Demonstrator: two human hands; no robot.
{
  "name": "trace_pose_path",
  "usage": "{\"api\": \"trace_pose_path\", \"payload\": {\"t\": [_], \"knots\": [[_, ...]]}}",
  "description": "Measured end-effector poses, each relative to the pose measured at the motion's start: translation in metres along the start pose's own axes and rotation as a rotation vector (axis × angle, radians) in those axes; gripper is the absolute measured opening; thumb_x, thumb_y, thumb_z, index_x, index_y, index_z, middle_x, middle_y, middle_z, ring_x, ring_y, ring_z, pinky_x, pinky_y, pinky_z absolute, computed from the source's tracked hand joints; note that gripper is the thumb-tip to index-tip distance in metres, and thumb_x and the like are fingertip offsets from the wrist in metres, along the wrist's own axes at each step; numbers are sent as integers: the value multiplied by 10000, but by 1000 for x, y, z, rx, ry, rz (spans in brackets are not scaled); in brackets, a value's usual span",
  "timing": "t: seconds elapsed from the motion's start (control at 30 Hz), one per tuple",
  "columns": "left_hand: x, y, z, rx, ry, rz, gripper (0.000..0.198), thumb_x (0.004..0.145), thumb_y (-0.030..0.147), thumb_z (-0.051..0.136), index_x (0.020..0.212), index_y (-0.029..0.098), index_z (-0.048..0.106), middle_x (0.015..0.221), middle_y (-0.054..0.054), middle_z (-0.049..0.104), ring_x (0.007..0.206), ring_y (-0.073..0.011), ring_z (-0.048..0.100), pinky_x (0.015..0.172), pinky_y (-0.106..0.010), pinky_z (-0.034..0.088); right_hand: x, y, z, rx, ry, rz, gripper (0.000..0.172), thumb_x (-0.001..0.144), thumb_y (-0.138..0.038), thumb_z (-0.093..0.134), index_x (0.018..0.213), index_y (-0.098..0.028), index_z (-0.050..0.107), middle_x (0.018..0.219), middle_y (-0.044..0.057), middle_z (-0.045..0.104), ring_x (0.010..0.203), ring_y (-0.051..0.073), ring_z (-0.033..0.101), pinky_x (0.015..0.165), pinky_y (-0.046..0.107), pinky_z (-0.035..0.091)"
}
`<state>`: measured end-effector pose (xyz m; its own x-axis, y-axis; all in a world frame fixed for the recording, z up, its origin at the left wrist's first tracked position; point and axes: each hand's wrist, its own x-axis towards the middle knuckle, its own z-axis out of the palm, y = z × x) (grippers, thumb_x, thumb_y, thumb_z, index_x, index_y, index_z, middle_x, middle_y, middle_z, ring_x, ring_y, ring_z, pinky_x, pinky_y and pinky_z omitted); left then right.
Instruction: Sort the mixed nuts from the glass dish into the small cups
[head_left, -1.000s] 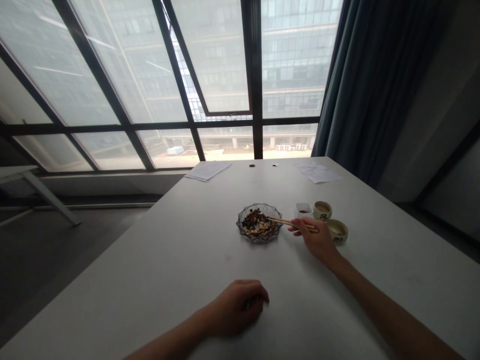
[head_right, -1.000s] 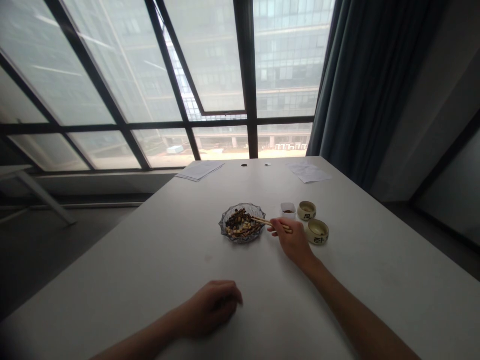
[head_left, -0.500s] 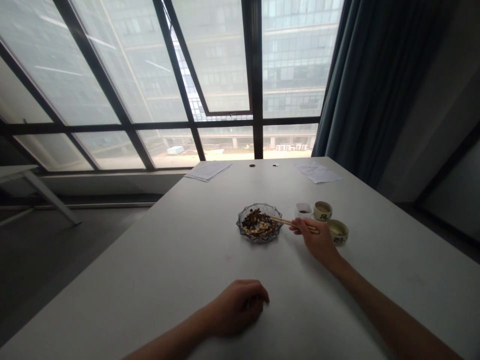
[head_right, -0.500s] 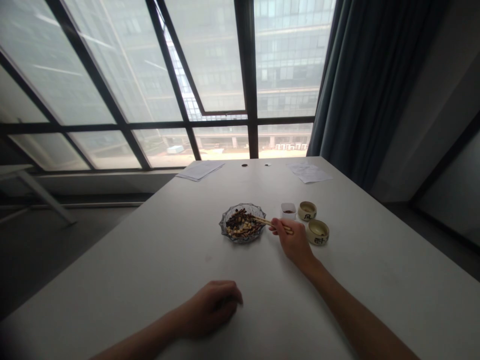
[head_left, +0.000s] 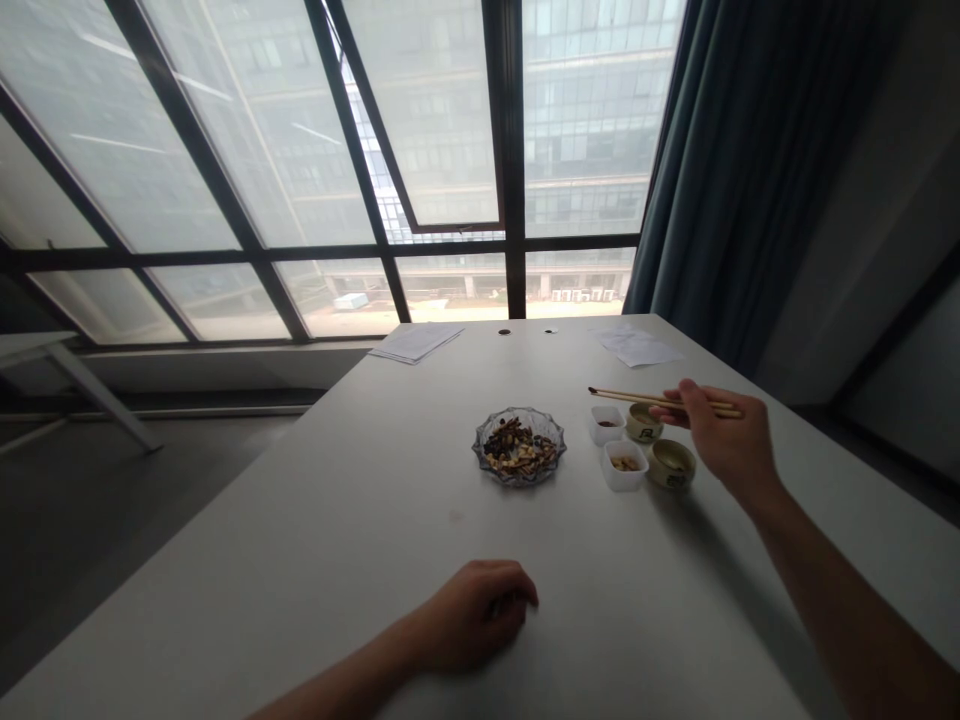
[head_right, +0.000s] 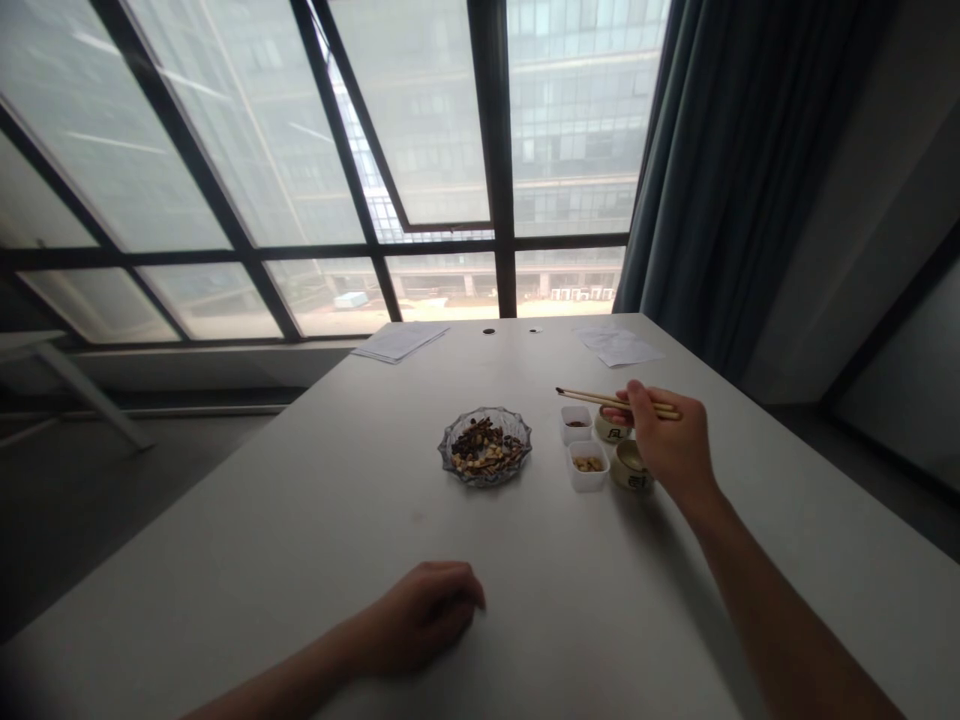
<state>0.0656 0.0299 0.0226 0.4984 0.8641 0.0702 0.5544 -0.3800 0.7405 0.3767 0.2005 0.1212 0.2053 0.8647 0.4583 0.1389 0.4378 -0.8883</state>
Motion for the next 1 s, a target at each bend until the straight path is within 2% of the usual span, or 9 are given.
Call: {"api": "trace_pose_path", "payload": {"t": [0.2,0.43,0.57,0.67,0.87,1.0], "knots": [[0,0,-1,7,-5,-6,296,819,56,531,1015,194,706,867,1,683,740,-124,584,712,-208,450,11,12,-12,-52,-15,70,358,851,-527,742,773,-180,776,699,110,771,590,284,761,557,365,664],[0,1,0,11,-3,1,296,820,55,528,1010,200,704,871,0,684,765,-130,598,739,-214,456,10,12,-10,-54,-36,66,343,872,-516,720,764,-193,764,698,107,764,567,279,751,515,365,653],[0,1,-1,11,-9,0,290,821,60,532,1011,196,703,870,-3,682,758,-131,597,728,-215,456,8,12,-8,-46,-34,44,368,879,-535,705,781,-186,763,726,104,769,595,271,757,549,356,658],[1,2,-1,13,-7,1,285,816,56,535,1001,191,705,858,-2,679,745,-129,586,717,-215,450,-1,10,2,-27,-53,18,394,881,-556,696,804,-175,761,758,101,776,630,260,765,582,339,656],[1,5,-2,14,-9,6,287,823,53,526,1000,193,703,853,-1,677,737,-128,579,704,-215,444,-29,14,34,65,-271,20,430,905,-572,668,892,-152,758,816,104,784,726,248,778,668,326,650],[1,4,-2,9,-5,13,283,832,60,523,1008,192,701,869,-4,684,755,-130,593,723,-216,451,-42,20,45,2,-419,0,421,934,-561,633,882,-163,760,812,96,781,737,236,773,685,318,631]]}}
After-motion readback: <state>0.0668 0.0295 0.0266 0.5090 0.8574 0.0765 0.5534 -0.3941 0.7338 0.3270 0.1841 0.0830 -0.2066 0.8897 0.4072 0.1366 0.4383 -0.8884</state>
